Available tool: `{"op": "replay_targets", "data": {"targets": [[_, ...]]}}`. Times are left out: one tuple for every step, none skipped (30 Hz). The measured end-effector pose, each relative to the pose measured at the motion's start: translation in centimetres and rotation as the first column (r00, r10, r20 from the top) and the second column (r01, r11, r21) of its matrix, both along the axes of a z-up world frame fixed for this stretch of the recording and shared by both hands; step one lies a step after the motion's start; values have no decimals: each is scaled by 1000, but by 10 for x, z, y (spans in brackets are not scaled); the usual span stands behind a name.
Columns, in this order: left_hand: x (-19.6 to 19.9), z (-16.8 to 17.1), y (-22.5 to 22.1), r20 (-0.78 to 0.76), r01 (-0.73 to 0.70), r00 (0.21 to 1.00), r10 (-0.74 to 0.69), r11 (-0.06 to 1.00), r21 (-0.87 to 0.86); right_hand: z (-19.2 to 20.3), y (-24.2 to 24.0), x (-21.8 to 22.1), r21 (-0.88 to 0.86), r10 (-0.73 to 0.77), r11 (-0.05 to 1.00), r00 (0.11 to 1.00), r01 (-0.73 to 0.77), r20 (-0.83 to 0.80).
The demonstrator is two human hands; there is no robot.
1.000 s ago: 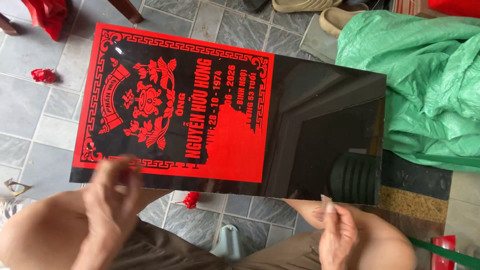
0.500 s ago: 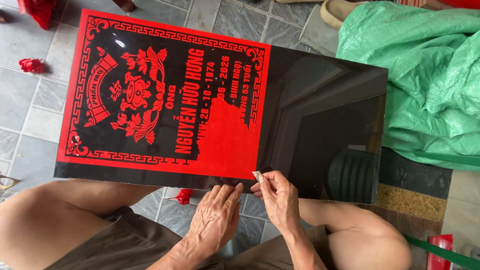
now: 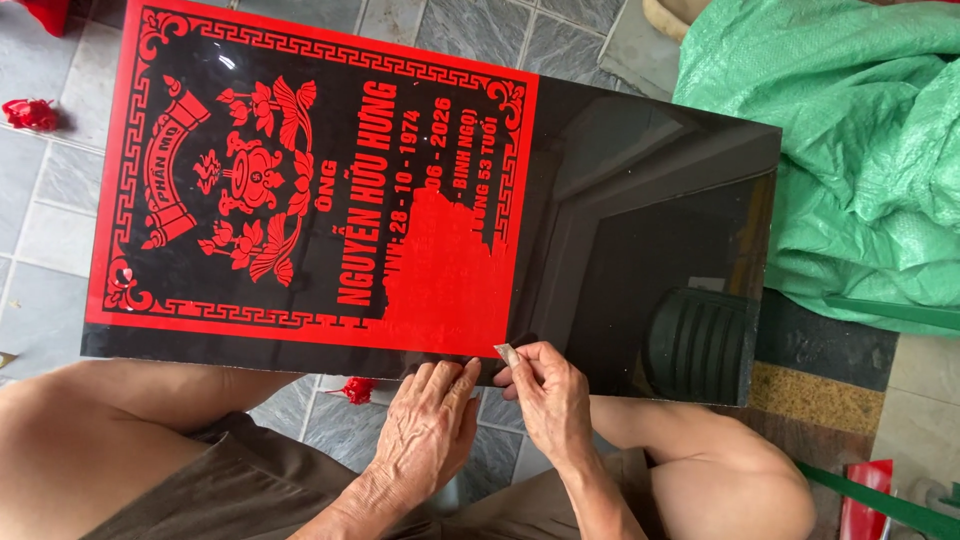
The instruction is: Peeling a red adhesive stencil layer off a black memorial plaque or tombstone.
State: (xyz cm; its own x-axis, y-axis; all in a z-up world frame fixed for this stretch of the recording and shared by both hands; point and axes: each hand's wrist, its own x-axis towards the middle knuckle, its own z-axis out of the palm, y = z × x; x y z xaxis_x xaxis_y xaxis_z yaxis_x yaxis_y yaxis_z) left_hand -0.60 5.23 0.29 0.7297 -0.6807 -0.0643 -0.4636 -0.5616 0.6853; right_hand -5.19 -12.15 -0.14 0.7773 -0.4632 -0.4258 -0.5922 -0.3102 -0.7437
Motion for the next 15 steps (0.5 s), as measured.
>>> {"op": "replay_targets", "data": {"targets": [[0, 1, -1, 2, 2, 1000, -2, 1000, -1, 0, 1, 0, -7, -6, 1000, 1000, 6, 4], [2, 2, -2, 0, 4, 1000, -4, 1000, -1, 1, 2, 0, -7, -8, 1000, 1000, 8, 2], [3, 3, -3, 12, 7, 1000, -7, 1000, 3, 2, 4, 0, -30, -9, 1000, 1000, 8, -14], [4, 5, -4, 25, 9, 1000, -9, 1000, 7, 3, 5, 0, -51, -9, 999, 1000, 8, -29], [6, 6, -6, 24, 10, 1000, -10, 1000, 7, 2, 5, 0, -51, -10, 999, 999, 9, -31], [7, 7, -8, 22, 26, 999, -27, 999, 34, 1, 5, -1, -49, -3, 999, 1000, 3, -3], [9, 8, -10, 19, 42, 999, -43, 997, 61, 0, 6, -1, -47, 4, 999, 1000, -3, 25], [10, 8, -11, 18, 42, 999, -43, 997, 60, -1, 5, -2, -47, 5, 999, 1000, -3, 23], [12, 7, -13, 5, 66, 998, -67, 993, 98, -3, 4, -2, -43, 10, 999, 999, -9, 37], [13, 7, -14, -10, 92, 996, -92, 986, 135, -5, 4, -3, -39, 15, 999, 999, -13, 49], [13, 6, -15, -12, 94, 996, -93, 986, 135, -4, 3, -3, -39, 14, 999, 999, -12, 47], [13, 5, -16, -17, 107, 994, -106, 983, 149, -4, 2, -2, -13, 4, 1000, 999, -3, 37], [13, 4, -16, -22, 121, 993, -119, 979, 162, -4, 2, -1, 13, -6, 1000, 1000, 6, 27], [14, 4, -17, -24, 122, 993, -119, 979, 162, -7, -2, -2, 14, -6, 1000, 1000, 6, 26], [15, 5, -17, -27, 122, 992, -120, 980, 155, -9, -5, -3, 201, -62, 978, 997, 54, 35]]}}
